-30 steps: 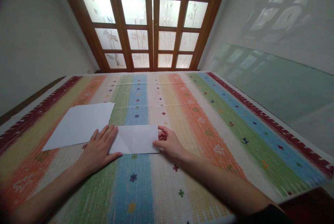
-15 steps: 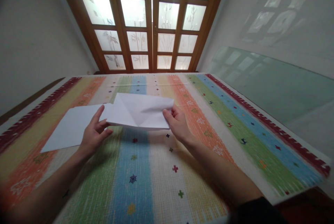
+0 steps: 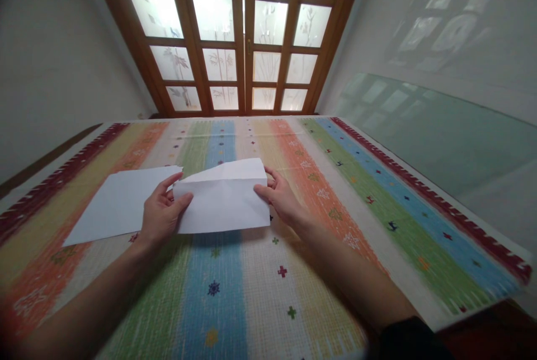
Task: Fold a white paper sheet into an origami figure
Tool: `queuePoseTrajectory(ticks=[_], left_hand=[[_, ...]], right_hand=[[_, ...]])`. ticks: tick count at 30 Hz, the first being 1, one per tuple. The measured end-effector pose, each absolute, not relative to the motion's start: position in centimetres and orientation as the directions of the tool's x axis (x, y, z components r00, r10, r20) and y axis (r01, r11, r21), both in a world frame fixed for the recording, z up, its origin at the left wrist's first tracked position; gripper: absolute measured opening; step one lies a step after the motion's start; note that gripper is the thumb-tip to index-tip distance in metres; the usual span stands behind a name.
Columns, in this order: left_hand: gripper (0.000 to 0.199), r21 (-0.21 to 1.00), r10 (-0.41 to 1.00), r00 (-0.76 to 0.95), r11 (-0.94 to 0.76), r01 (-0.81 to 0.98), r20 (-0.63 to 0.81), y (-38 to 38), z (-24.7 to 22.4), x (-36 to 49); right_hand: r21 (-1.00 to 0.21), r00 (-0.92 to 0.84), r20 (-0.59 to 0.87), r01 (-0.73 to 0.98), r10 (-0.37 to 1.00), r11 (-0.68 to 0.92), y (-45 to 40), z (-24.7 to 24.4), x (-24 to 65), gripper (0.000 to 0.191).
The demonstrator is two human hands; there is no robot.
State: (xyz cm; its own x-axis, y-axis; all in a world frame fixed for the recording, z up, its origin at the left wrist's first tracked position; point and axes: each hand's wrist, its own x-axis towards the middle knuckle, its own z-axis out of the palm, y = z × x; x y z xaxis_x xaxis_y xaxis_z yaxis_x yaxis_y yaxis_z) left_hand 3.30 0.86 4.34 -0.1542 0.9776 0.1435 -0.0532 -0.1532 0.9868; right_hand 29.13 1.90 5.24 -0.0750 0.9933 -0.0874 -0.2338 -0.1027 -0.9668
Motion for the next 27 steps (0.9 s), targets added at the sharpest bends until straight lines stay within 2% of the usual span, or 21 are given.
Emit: queuePoseTrajectory(ticks=[5, 9, 13, 15, 20, 24, 27], left_hand=[[0.051, 0.981, 0.972, -0.135, -0.193, 0.022, 0.194, 0.7, 3.7, 3.4], [0.059, 0.986, 0.981, -0.107, -0.167, -0.017, 0.164, 0.5, 3.4, 3.4], [0.068, 0.983, 0.994, -0.057, -0.100, -0.152, 0.092, 0.3, 3.4, 3.6], [0.069, 0.974, 0.998, -0.029, -0.053, -0.220, 0.048, 0.2, 3.4, 3.8], [0.067, 0.956, 0.999, -0.002, 0.035, -0.291, -0.037, -0.3, 3.2, 4.3], [0.066, 0.962, 0.999, -0.022, 0.016, -0.273, -0.023, -0.1, 3.3, 4.2], [0.084, 0.969, 0.996, -0.072, -0.076, -0.236, 0.060, 0.4, 3.6, 3.6]], right_hand=[[-0.961, -0.101, -0.084, -0.255, 0.991, -0.107, 1.7, 4.6, 28.1, 0.056], [-0.962, -0.115, -0.090, -0.248, 0.989, -0.116, 1.6, 4.2, 27.6, 0.051], [-0.953, -0.125, -0.128, -0.260, 0.984, -0.157, 1.5, 3.9, 27.2, 0.039], [-0.947, -0.113, -0.162, -0.260, 0.980, -0.187, 1.5, 3.7, 27.1, 0.031], [-0.942, -0.135, -0.207, -0.240, 0.969, -0.235, 1.4, 3.2, 26.8, 0.028], [-0.964, -0.099, -0.142, -0.211, 0.985, -0.160, 1.5, 3.3, 27.0, 0.027], [-0.986, -0.055, 0.012, -0.169, 0.998, 0.003, 2.1, 3.8, 27.9, 0.025]])
